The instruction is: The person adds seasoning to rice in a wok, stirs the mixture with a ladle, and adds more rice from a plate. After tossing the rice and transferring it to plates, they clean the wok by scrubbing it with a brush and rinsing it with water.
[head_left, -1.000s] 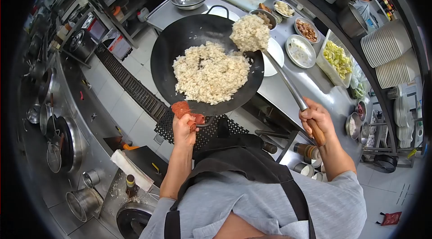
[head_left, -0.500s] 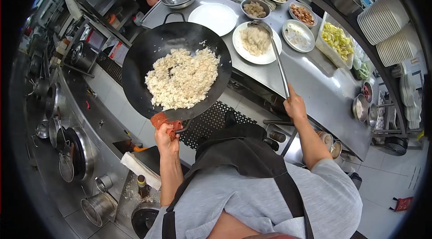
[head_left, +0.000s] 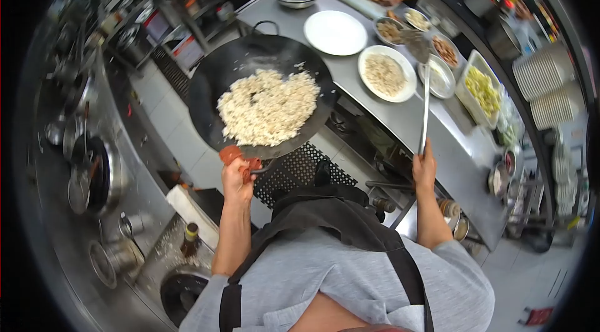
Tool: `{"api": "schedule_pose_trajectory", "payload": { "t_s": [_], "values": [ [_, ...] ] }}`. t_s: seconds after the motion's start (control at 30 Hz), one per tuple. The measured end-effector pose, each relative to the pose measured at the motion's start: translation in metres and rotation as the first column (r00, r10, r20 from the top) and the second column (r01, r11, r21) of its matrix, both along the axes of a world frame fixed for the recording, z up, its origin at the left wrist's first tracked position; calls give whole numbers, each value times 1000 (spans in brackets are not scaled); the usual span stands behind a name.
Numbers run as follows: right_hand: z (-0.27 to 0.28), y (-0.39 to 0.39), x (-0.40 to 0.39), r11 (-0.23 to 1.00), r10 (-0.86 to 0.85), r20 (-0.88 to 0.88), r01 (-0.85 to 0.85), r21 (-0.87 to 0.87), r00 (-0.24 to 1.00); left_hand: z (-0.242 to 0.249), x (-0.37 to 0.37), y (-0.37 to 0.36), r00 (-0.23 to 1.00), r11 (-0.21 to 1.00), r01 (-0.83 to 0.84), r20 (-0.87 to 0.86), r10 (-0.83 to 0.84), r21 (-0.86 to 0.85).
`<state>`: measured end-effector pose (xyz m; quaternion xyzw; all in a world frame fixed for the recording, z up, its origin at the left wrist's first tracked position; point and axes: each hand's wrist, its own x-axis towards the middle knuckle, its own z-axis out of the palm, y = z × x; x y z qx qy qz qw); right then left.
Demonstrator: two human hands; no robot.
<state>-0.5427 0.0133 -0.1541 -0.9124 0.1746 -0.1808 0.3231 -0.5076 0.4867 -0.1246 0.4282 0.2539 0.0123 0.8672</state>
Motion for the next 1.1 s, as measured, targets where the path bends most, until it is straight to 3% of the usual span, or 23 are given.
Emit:
{"api": "schedule_pose_trajectory", "payload": {
  "t_s": [0.03, 0.1, 0.2, 0.3, 0.37, 0.47, 0.5, 0.57, 0.67, 0.73, 0.77, 0.87, 0.93, 0.97, 1.0, 1.1],
  "values": [
    [5, 14, -8, 999, 43, -9, -43, -8, 999, 1, 0, 1, 999, 999, 33, 9, -32, -29],
    [24, 48, -25, 939, 54, 215, -123, 320, 975, -8, 6, 6, 1000, 995, 17, -15, -19, -99],
    [41, 89, -29, 843, 185, 214, -267, 467, 959, -16, 11, 15, 998, 975, 27, -45, -38, -220],
    [21, 111, -20, 796, 417, 30, -381, 470, 908, -15, 14, 19, 997, 958, 19, -64, -39, -286],
    [-1, 133, 6, 816, 566, -110, -537, 216, 817, -25, 18, 24, 996, 917, 74, -11, -85, -392],
    [25, 156, 22, 784, 604, -174, -540, 306, 778, -76, 25, 32, 997, 938, 9, -66, -34, -346],
    [34, 160, 22, 764, 618, -173, -534, 362, 767, -65, 23, 31, 996, 929, 7, -75, -37, -369],
    [44, 149, 7, 771, 632, -236, -568, 287, 738, -44, -9, 19, 995, 954, -28, -95, -1, -300],
    [46, 143, -1, 757, 645, -172, -590, 281, 745, -23, -60, 20, 994, 949, -78, -98, 50, -306],
    [54, 151, 3, 712, 679, -88, -626, 317, 728, -26, -25, 27, 987, 941, -156, -76, 139, -300],
    [80, 177, 18, 710, 680, -128, -604, 362, 722, -31, -2, 32, 978, 932, -206, -38, 204, -297],
    [89, 194, 51, 686, 717, -148, -653, 320, 681, -69, 53, 46, 991, 969, -136, -17, 135, -205],
    [112, 190, 44, 718, 687, -201, -612, 331, 698, -46, -7, 31, 987, 966, -160, -13, 161, -201],
    [106, 175, 35, 726, 685, -134, -658, 199, 716, -27, -45, 23, 985, 969, -171, -9, 172, -178],
    [107, 167, 27, 727, 684, -105, -663, 179, 721, -14, -69, 19, 982, 969, -188, -6, 190, -160],
    [118, 162, 21, 757, 646, -158, -603, 252, 747, -67, -32, 49, 981, 959, -189, 10, 195, -211]
  ]
}}
